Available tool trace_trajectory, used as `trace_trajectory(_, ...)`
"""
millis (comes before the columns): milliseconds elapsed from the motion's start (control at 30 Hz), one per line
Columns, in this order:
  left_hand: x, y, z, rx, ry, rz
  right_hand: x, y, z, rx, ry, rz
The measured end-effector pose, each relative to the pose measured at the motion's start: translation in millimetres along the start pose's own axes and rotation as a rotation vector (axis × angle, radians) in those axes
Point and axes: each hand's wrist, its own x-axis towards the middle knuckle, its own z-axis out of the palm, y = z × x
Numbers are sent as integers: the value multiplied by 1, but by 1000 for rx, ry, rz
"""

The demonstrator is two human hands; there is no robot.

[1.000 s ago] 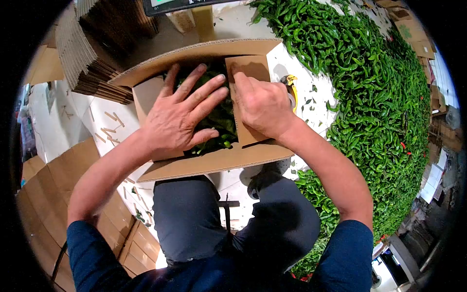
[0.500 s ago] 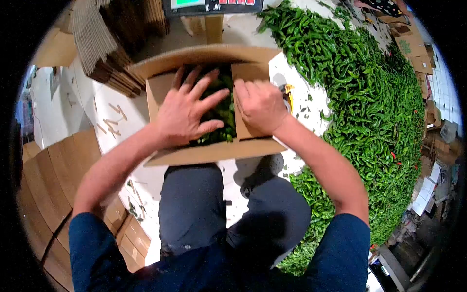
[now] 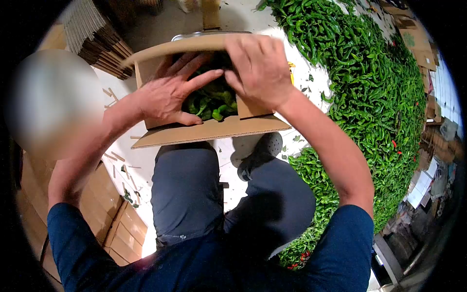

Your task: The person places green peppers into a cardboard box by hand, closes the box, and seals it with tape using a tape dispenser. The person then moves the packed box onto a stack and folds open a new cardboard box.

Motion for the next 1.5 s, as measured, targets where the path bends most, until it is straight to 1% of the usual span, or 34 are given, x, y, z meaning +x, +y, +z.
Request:
trace_trajectory(33, -2, 2, 0, -48, -53, -31, -6, -4, -6, 44, -92, -23)
trace_trajectory(67, -4, 7, -1, -12, 18, -1, -10, -9, -17, 162, -163, 3)
trace_trajectory(100, -5, 13, -7, -126, -104, -106, -13, -3, -20, 202, -185, 1)
trace_trajectory(167, -21, 7, 9, 43, 135, 44, -20, 14, -19, 281, -221, -5)
trace_trajectory(200, -24, 5, 6, 173, 233, 156, -19, 16, -22, 330, -265, 34)
trace_trajectory(233, -27, 7, 1, 301, 329, 271, -20, 15, -22, 330, -258, 32)
trace_trajectory(267, -34, 11, -7, 325, 323, 211, -21, 15, -20, 328, -250, 32)
trace_trajectory(333, -26, 10, -22, 269, 187, 229, -21, 13, -18, 304, -239, 24)
trace_trajectory(400, -15, 10, -20, 213, 15, 232, -23, 10, -17, 303, -232, 42)
trace_trajectory(533, 36, 5, -44, 203, 145, 4, -19, 14, -19, 322, -251, 49)
trace_trajectory(633, 43, -3, 0, 261, 80, 12, -20, 14, -16, 332, -204, 69)
trace_trajectory(667, 43, -4, 7, 296, 107, -5, -21, 15, -14, 355, -214, 89)
trace_trajectory(767, 42, -3, 2, 338, 97, -38, -12, 6, -24, 360, -235, 125)
trace_trajectory(800, 43, -6, 2, 250, 129, -48, -10, 6, -28, 426, -272, 166)
trace_trajectory(900, 38, -9, 3, 166, 159, -9, -3, 10, -54, 589, -431, 218)
trace_trajectory(933, 38, -10, 3, 148, 205, 19, 12, 4, -74, 603, -624, 206)
trace_trajectory(1033, 44, -14, -6, 243, 179, 76, -6, -12, -81, 377, -615, 43)
trace_trajectory(1067, 48, -15, -5, 286, 228, 56, -6, -17, -80, 326, -585, 37)
trace_trajectory(1100, 57, -15, -3, 266, 272, -18, -5, -24, -77, 276, -555, 38)
trace_trajectory(1167, 65, -12, -1, 265, 240, -70, -3, -27, -73, 232, -502, 27)
trace_trajectory(1233, 63, -7, 3, 198, 245, -70, 2, -19, -67, 243, -453, 1)
trace_trajectory(1267, 62, -9, 1, 177, 252, -73, 4, -18, -60, 228, -287, -60)
trace_trajectory(1367, 63, -30, -2, -62, 221, 15, 12, -8, -50, 188, -349, -84)
trace_trajectory(1400, 59, -25, -13, -56, 146, -3, 13, -8, -41, 173, -306, -53)
trace_trajectory(1500, 66, -51, -23, -936, 18, -146, 15, -9, -18, 72, -291, 2)
